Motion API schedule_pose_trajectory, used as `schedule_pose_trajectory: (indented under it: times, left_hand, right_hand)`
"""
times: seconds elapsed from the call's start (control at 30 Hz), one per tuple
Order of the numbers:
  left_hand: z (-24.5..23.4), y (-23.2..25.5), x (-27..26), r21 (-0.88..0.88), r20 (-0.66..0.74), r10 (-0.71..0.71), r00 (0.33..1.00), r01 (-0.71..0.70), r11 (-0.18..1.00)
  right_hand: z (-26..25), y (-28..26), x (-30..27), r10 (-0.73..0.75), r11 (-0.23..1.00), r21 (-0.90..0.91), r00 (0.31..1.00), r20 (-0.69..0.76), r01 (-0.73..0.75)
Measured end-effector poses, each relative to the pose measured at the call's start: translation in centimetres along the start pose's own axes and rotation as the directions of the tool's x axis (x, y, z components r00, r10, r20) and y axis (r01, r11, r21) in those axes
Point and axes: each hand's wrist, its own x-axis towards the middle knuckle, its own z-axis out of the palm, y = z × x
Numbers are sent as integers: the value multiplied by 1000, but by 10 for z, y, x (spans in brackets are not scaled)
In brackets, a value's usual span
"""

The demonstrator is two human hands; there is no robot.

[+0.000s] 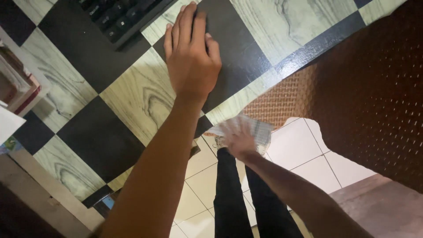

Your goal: The person wipes down a desk, a computer monitor, and a chair with a cloth, moving items to clean underneath them. They also wipe the rungs of a wooden ladder before returning to the desk to finish cleaning the chair.

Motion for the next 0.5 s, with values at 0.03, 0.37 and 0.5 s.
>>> schedule_pose_trajectory:
  times: [0.03, 0.37, 0.5]
  left_hand:
    - [1, 0, 0, 8, 4, -1, 1000, 1, 1000]
    - [4, 0, -3, 37, -24, 18, 1000, -17, 999]
    - [4, 0, -3, 39, -14, 25, 1000, -25, 999]
  right_hand:
    - [3, 25, -13, -4, 1000, -1, 996, -92, 4]
    - [-68, 141, 97, 539, 842, 33, 841, -45, -538]
    - [-51, 67, 128, 421, 907, -5, 907, 7, -421]
